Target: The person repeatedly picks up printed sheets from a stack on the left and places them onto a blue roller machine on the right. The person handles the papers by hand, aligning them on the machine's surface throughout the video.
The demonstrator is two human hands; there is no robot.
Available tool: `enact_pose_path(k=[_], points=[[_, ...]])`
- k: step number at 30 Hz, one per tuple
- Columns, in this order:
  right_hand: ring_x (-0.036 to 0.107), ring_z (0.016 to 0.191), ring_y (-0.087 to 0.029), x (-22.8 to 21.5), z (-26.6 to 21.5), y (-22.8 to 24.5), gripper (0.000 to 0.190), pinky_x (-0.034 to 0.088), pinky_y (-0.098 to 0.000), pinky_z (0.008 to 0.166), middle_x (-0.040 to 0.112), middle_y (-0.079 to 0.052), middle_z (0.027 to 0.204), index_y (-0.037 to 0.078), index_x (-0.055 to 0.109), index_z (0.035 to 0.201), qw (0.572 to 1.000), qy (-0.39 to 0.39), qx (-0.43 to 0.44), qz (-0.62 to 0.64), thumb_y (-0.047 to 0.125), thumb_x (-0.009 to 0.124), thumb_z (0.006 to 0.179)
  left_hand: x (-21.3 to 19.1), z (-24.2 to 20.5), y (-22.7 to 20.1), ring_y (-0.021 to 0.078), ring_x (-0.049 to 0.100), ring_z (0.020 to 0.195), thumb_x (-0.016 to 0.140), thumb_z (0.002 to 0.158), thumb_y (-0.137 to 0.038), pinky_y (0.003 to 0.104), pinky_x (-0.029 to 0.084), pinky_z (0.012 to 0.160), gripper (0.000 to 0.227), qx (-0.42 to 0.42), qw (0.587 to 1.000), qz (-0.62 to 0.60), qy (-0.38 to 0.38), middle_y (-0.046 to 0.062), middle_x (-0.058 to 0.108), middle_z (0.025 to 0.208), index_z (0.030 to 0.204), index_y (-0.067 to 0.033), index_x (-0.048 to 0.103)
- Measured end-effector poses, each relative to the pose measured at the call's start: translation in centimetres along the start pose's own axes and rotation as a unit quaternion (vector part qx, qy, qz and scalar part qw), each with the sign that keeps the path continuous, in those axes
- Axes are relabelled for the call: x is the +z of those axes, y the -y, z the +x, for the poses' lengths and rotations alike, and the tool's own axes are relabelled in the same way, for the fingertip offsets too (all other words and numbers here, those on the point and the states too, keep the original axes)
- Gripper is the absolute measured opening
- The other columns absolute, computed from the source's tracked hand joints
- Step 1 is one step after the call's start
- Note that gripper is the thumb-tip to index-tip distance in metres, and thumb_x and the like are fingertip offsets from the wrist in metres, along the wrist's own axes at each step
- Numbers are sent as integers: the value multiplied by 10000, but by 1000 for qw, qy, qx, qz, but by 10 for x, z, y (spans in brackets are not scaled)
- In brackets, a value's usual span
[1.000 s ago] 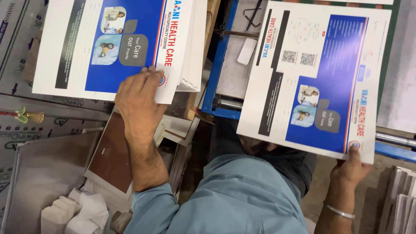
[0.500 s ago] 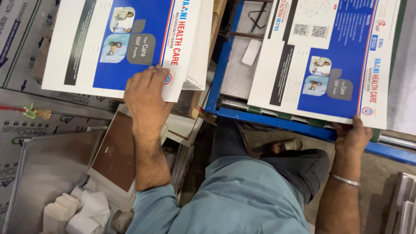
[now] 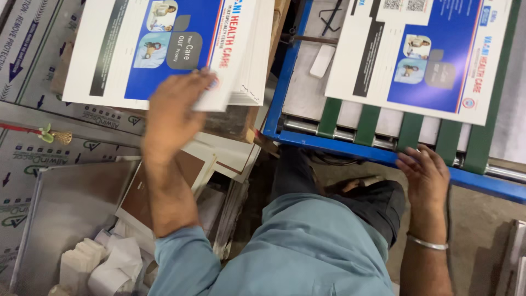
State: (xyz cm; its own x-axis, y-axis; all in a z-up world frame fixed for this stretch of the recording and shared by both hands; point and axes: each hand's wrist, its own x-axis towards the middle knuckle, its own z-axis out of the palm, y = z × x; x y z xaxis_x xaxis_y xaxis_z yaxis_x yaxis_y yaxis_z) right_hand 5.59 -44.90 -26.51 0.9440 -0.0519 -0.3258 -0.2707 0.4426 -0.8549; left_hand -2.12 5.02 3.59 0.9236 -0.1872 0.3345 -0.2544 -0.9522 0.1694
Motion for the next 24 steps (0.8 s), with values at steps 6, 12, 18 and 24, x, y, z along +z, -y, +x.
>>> enact_pose_path(k=[6,12,18,24], points=[[683,1138,-313,109,-22,37,424,609,-429,950,638,-214,1321,-66,506,1436,972,232,-20,-22,185,543,1097,25,19,-22,333,658,1281,645,1005,-11,478,486,1131,419,-10,980,-30,-195,119,690,1381,1416,-93,659],[650,1265,-265,196,-60,45,512,598,-402,1014,606,-157,1408,0,415,1527,933,329,37,143,177,529,1060,106,40,-158,364,507,1361,698,843,-237,567,310,1195,632,103,992,75,25,235,568,1421,1383,62,560],[655,1184,-282,156,-23,52,475,584,-400,990,603,-221,1368,-64,432,1550,984,123,-19,124,59,509,1097,65,6,-136,329,481,1419,702,958,-486,554,297,1236,695,93,994,53,6,186,545,1485,1426,7,556],[728,1243,-352,52,48,43,454,674,-418,1056,640,-276,1410,-169,503,1455,976,-10,-179,125,-163,522,1001,42,10,-45,403,521,1350,778,888,-385,554,350,1139,689,-28,981,178,-73,241,589,1417,1387,46,576]])
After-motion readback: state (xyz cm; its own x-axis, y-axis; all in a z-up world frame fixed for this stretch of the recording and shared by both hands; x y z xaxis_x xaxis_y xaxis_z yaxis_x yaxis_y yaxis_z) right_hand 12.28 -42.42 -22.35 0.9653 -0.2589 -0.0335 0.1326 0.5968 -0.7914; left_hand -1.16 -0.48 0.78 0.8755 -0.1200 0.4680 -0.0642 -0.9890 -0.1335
